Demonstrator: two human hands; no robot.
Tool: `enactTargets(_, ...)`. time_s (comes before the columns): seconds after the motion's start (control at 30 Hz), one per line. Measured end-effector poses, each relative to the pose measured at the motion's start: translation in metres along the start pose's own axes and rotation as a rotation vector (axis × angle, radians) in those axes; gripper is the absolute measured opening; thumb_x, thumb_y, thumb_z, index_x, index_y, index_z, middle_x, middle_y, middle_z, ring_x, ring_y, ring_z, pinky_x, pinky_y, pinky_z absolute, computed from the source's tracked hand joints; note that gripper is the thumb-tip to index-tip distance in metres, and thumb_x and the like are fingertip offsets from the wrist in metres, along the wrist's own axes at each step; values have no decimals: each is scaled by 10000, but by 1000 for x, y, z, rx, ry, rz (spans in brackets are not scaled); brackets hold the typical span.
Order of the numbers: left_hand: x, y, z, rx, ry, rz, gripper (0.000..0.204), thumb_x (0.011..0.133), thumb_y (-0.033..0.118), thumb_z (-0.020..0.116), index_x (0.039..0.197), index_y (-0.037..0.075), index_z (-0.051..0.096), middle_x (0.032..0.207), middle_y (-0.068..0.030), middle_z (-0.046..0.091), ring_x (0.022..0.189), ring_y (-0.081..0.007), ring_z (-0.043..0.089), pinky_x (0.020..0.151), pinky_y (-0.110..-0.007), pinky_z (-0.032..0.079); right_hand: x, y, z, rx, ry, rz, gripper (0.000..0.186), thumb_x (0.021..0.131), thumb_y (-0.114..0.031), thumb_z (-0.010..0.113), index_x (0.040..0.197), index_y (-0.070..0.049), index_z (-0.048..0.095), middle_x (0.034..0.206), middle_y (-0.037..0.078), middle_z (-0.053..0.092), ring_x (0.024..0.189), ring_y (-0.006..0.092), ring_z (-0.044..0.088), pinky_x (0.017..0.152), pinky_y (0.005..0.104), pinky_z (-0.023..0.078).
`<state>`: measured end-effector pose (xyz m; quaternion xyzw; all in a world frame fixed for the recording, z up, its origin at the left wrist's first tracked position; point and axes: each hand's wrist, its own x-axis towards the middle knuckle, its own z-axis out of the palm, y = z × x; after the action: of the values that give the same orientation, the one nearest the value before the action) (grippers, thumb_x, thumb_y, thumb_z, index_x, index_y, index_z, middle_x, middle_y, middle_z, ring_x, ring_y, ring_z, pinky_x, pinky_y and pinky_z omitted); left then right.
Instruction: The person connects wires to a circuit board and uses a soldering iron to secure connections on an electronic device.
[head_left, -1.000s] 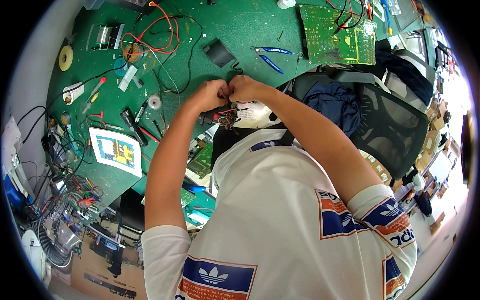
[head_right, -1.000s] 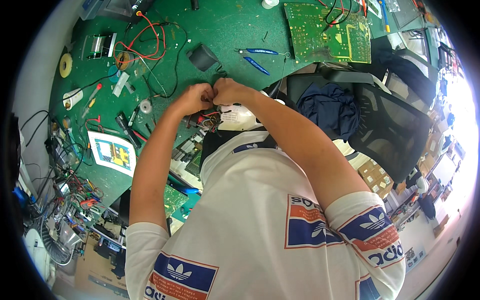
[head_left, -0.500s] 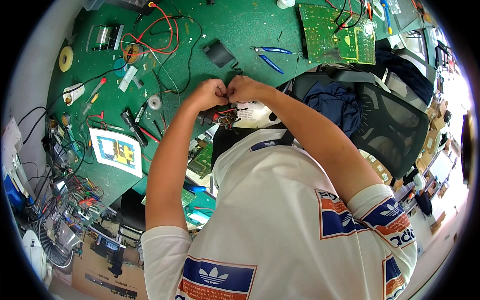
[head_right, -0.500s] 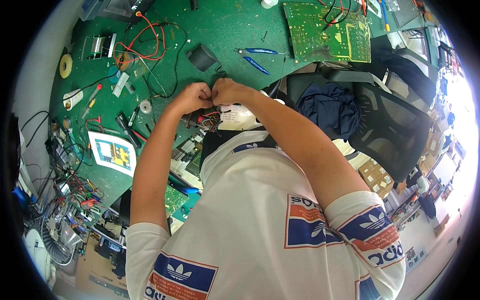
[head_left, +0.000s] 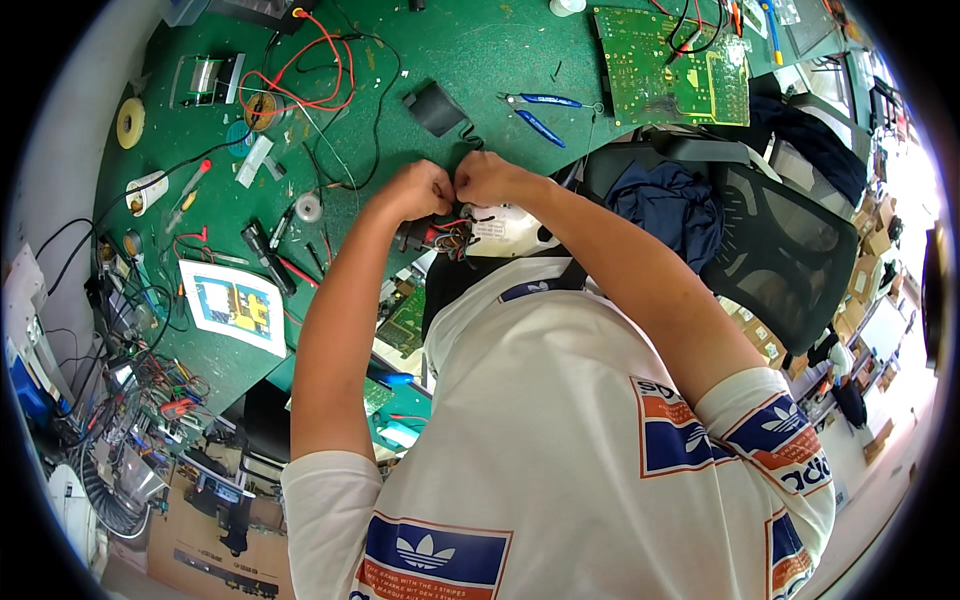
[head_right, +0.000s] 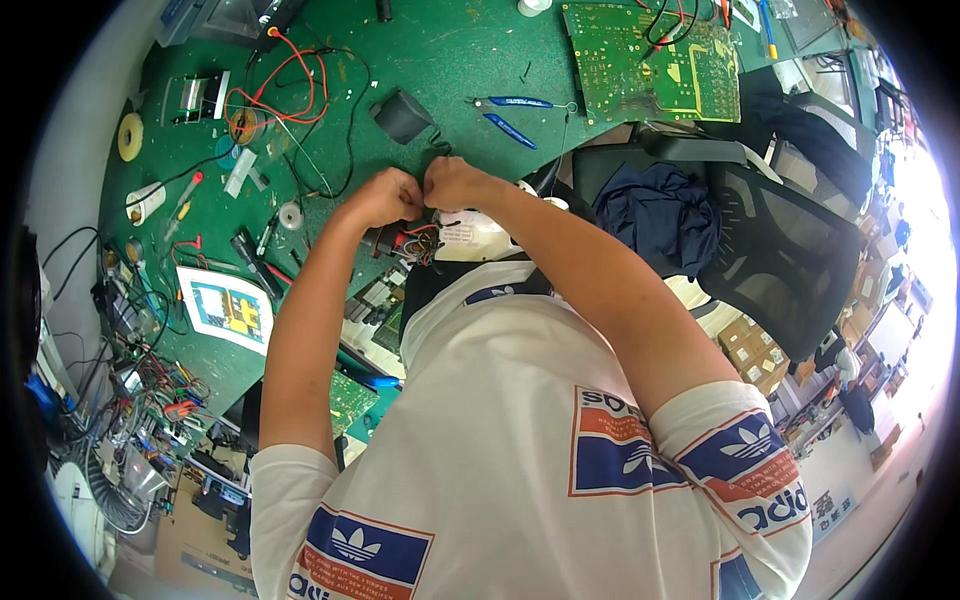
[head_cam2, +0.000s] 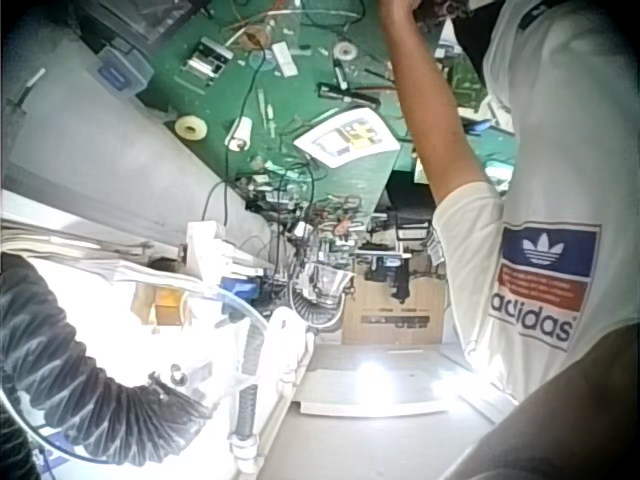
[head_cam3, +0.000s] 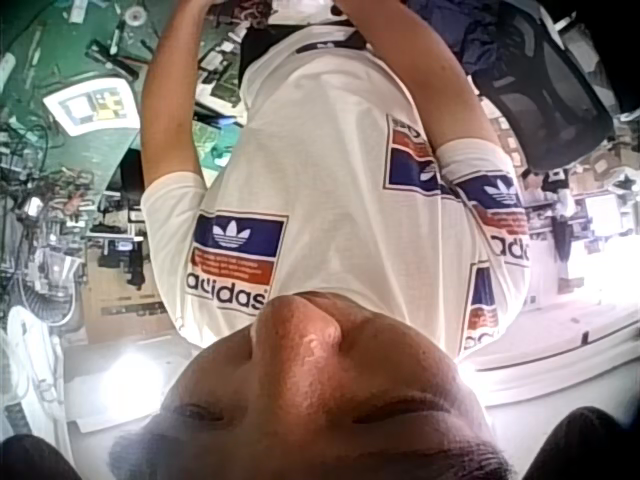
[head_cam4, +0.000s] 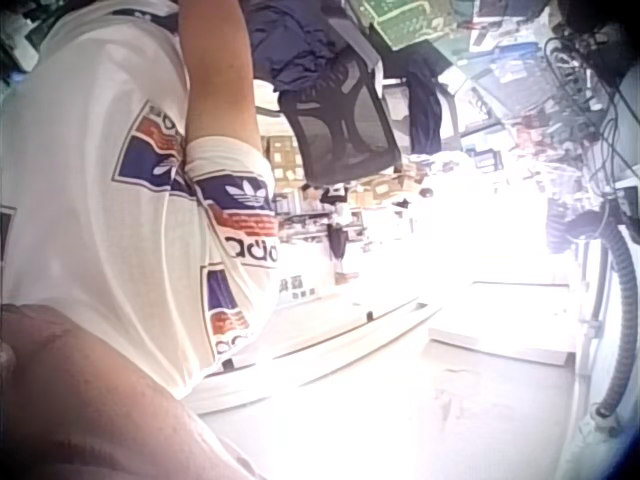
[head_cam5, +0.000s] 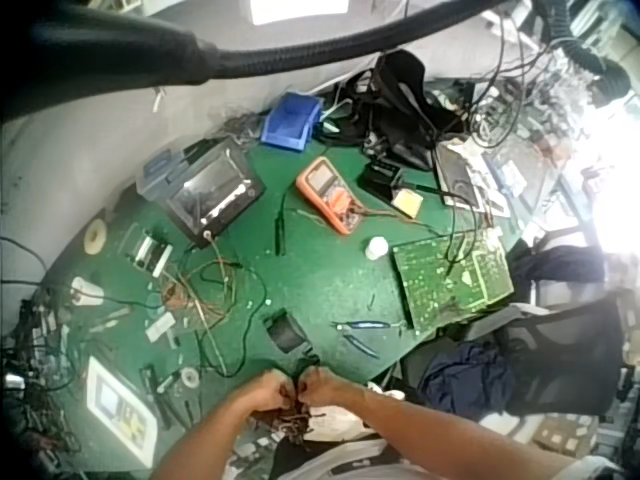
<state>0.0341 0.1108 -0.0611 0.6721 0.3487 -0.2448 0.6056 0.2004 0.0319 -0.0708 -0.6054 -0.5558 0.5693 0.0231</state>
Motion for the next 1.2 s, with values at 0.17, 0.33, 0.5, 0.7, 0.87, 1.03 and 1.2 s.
enactTargets(0.17,0,6,4,55,3,-12,188,624,28,756,811,31,731,831,-122,723,770,-219,701,710,-329,542,-1,0,1,-39,30,-21,203,707,-208,645,834,-78,736,831,135,703,819,267,689,757,363,545)
enactTargets(0.33,-7,13,8,108,64,68,194,617,11,745,809,19,723,825,-129,719,764,-224,701,705,-325,542,-2,-4,-6,33,-56,68,205,691,-217,659,820,-75,731,831,136,698,828,267,685,745,360,546)
enactTargets(0.5,-6,1,12,-8,42,109,246,653,-14,750,888,-15,679,819,-101,707,755,-174,676,677,-313,531,0,-4,-5,16,-83,38,254,639,-242,710,816,-62,729,798,126,699,775,265,684,724,354,547)
enactTargets(0.7,-6,-5,1,-151,-10,46,245,648,0,757,878,-10,673,805,-108,704,742,-185,676,672,-308,531,4,0,-8,127,-191,75,286,633,-260,736,833,-55,741,793,129,708,760,256,685,714,349,545)
enactTargets(0.87,-3,-11,-4,-126,-8,49,232,655,-7,752,870,-12,667,804,-114,703,738,-184,677,668,-305,532,-1,-2,-1,159,-95,6,300,654,-276,761,851,-50,741,805,125,708,757,239,679,710,347,535)
enactTargets(1.03,-3,-14,-7,-144,-1,70,239,661,-16,743,880,-13,646,808,-113,697,739,-186,671,669,-305,531,-1,-3,5,110,-58,-63,304,677,-293,777,847,-45,737,817,130,706,776,245,679,731,345,530)
enactTargets(1.2,-11,-14,-10,-234,47,84,322,671,-27,727,958,-8,581,862,-106,683,793,-182,664,707,-313,532,1,-2,7,116,-82,-55,303,678,-338,770,829,-76,749,886,123,700,863,266,678,804,362,529)
